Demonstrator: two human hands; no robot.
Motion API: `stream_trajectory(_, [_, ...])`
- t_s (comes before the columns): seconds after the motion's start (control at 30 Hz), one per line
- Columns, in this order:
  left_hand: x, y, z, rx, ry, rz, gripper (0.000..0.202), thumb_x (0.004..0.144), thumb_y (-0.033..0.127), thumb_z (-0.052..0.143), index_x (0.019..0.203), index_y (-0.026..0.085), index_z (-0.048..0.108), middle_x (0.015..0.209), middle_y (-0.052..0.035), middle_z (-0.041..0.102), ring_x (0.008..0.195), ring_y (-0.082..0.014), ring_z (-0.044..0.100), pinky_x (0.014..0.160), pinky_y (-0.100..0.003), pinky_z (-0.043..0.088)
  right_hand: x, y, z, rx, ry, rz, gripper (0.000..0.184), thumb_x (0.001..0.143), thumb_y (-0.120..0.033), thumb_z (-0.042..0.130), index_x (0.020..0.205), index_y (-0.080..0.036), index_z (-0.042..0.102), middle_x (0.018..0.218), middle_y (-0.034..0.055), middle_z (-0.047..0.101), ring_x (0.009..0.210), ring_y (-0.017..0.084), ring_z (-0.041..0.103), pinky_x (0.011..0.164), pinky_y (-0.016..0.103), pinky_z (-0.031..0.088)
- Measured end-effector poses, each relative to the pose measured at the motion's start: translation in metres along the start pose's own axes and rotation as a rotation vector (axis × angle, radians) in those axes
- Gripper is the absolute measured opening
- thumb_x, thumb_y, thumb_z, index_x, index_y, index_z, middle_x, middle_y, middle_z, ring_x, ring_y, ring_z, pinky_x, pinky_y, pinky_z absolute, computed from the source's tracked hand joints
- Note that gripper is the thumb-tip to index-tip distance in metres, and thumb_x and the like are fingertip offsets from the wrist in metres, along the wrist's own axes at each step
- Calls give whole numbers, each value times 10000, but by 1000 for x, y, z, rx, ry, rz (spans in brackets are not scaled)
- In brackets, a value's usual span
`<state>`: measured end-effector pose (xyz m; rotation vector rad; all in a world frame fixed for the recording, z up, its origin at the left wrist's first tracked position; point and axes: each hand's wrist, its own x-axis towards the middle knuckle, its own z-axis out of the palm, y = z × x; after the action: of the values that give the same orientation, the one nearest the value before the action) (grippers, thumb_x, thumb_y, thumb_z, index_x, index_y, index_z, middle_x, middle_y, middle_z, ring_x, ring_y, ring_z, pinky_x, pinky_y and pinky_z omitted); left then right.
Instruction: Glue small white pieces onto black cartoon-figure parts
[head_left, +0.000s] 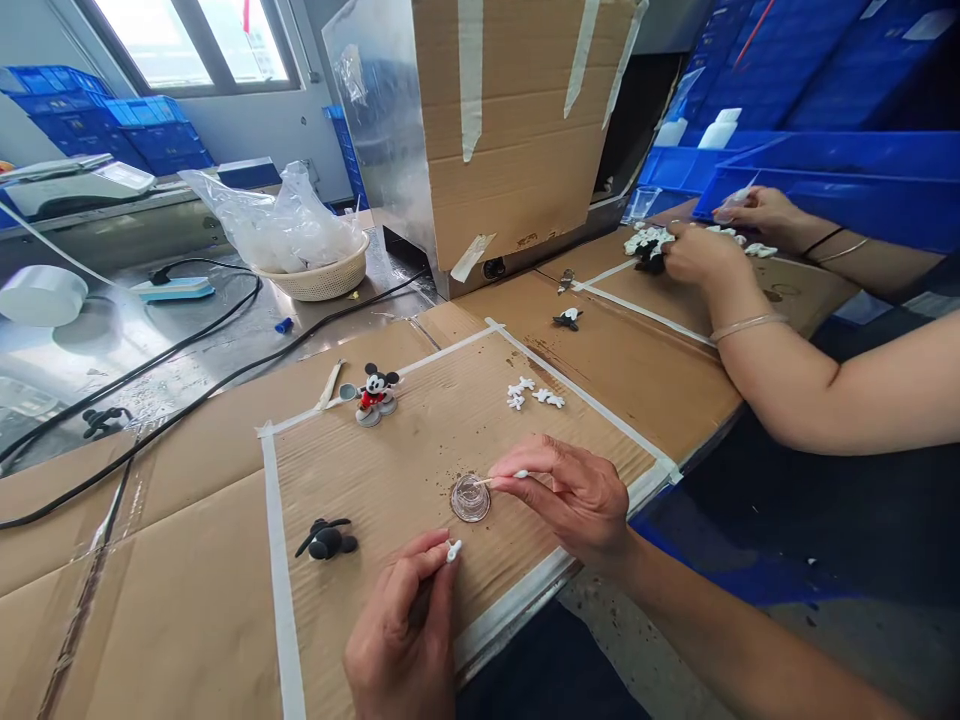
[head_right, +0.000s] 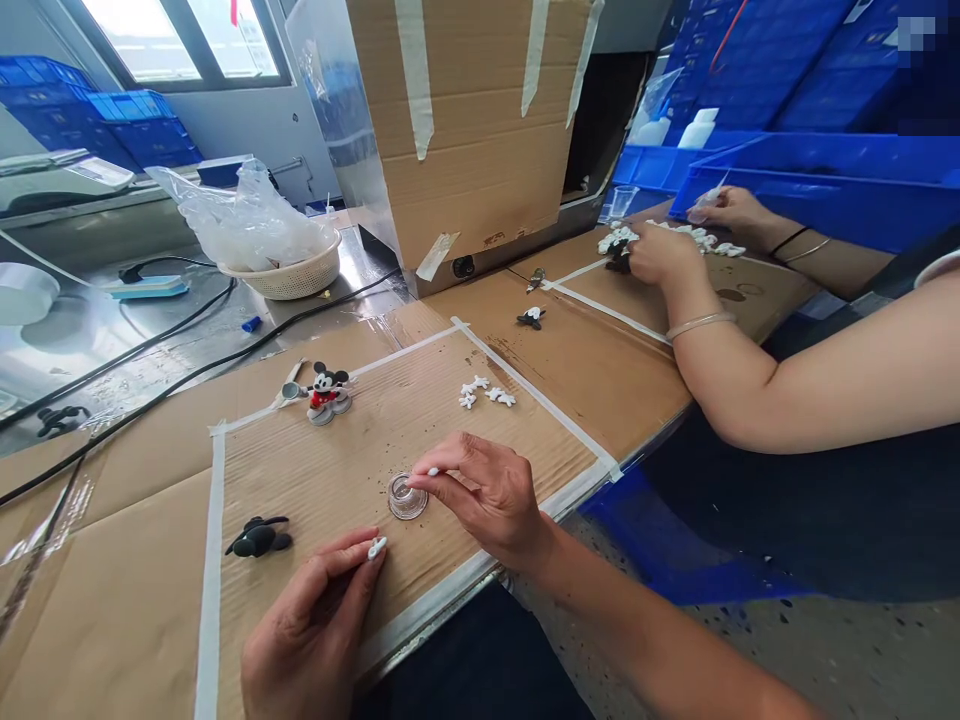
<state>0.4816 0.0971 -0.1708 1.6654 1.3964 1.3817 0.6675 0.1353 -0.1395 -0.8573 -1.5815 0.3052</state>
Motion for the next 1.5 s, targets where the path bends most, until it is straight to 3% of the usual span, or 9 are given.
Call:
stream_trajectory(0.7, [3, 3, -3, 16, -31, 65, 96, 841, 192, 680, 866, 284, 689, 970, 65, 748, 862, -90, 697, 848, -161, 525, 0, -1, 0, -86, -15, -20, 130, 859, -81, 694, 921, -192, 668, 804, 10, 705, 730, 121, 669, 690, 247, 544])
stream_trajectory(0.9, [2, 6, -3, 27, -25, 40, 86, 853, 209, 671, 861, 291, 699, 962, 69, 753, 864, -92, 700, 849, -164, 527, 0, -2, -1, -8, 13, 10, 139, 851, -78, 702, 915, -200, 682, 798, 10, 706, 720, 127, 664, 683, 267, 546])
stream_trajectory(1.13, [8, 3, -9, 105, -88, 174, 101, 836, 165, 684, 874, 258, 699, 942, 41, 767, 824, -106, 729, 788, -154, 565, 0, -4, -1, 54, 48, 13, 173, 834, -56, 711, 920, -205, 697, 800, 8, 713, 725, 134, 672, 690, 271, 552])
stream_trajectory(1.5, [8, 2, -9, 121, -93, 196, 119, 845, 142, 671, 892, 249, 690, 953, 22, 762, 863, -116, 728, 810, -171, 572, 0, -5, 1, 150, 82, -4, 206, 818, -40, 714, 933, -211, 720, 792, 14, 720, 720, 159, 683, 680, 307, 562])
